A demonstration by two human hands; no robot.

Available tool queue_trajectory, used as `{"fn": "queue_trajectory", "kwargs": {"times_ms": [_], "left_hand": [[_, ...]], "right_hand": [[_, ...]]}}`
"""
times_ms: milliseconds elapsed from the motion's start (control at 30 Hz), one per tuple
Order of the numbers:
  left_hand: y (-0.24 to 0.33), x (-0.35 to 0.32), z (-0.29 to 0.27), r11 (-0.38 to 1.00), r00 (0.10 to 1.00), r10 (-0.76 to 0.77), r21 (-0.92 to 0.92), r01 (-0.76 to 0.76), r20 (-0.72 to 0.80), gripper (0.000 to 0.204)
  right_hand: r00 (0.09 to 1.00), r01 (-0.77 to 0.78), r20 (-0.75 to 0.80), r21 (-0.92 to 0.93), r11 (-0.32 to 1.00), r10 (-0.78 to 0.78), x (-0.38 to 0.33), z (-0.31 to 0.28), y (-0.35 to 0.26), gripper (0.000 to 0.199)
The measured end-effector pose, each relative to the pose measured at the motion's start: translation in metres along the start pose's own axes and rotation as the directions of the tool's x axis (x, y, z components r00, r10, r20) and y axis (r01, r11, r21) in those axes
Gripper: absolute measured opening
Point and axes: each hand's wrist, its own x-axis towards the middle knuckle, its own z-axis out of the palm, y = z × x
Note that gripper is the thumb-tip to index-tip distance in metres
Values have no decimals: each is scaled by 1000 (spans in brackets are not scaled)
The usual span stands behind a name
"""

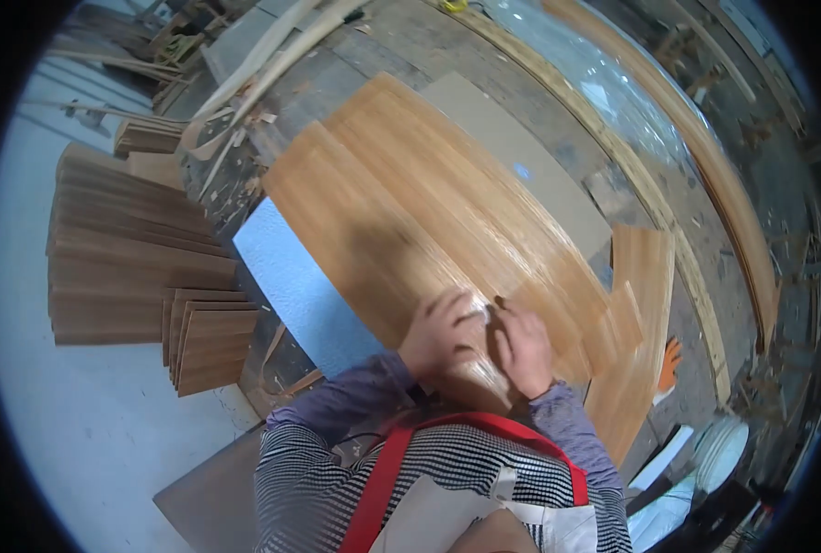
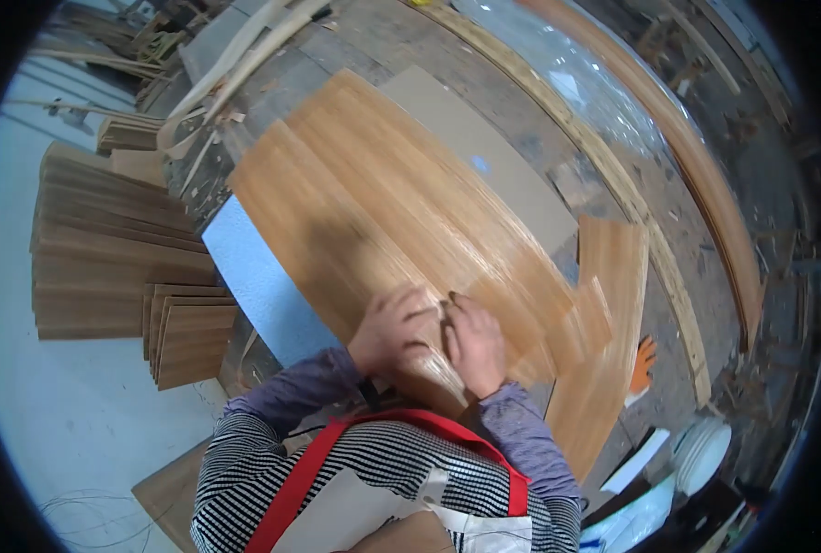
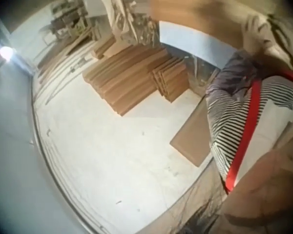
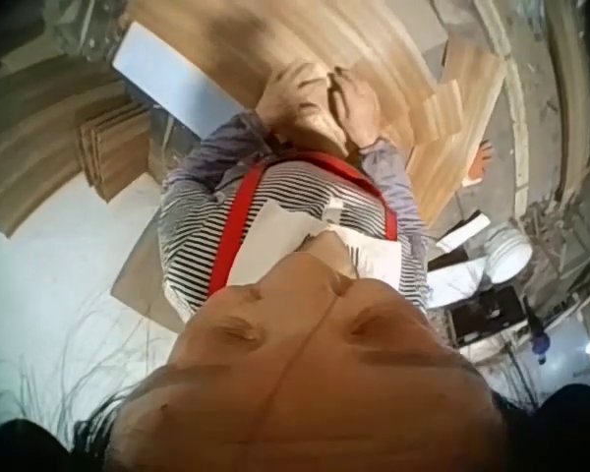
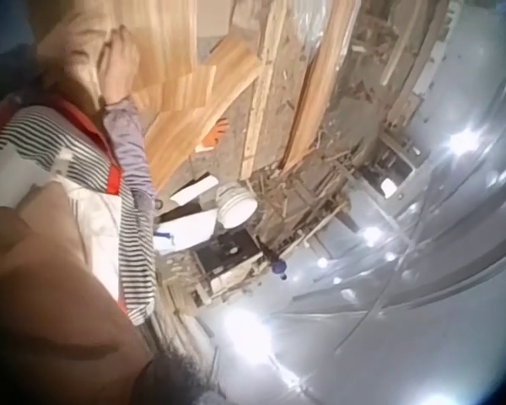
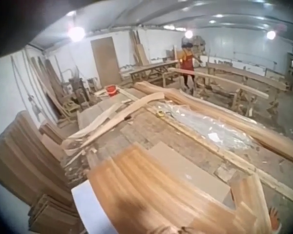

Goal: Applying glue to wood veneer sheets and pressing them together to form a laminated panel.

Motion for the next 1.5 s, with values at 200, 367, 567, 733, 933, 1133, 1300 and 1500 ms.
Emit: {"fn": "queue_trajectory", "kwargs": {"times_ms": [200,367,567,733,933,1133,1300,1500], "left_hand": [[-173,46,-71,864,928,-313,346,366,-201,63],[-272,83,-127,725,786,-535,309,616,-310,67],[-320,119,-148,638,660,-676,190,747,-327,67],[-315,114,-119,684,758,-466,358,635,-456,66],[-159,78,-37,835,932,-224,437,333,-284,71],[25,22,11,962,991,-124,250,110,42,67],[58,4,17,976,997,-14,218,-4,81,62],[50,-6,4,985,998,54,-167,-51,16,47]], "right_hand": [[992,98,100,-154,983,-83,8,42,-10,35],[994,65,99,-172,983,-48,6,46,-10,33],[994,18,111,-189,982,3,11,50,-9,31],[994,15,105,-166,986,3,19,50,-2,29],[995,10,98,5,1000,-10,10,42,18,29],[979,-202,-29,-114,973,200,-44,13,45,44],[976,-200,15,-324,924,217,-69,-2,40,60],[981,-192,-72,-361,912,178,-64,5,45,50]]}}
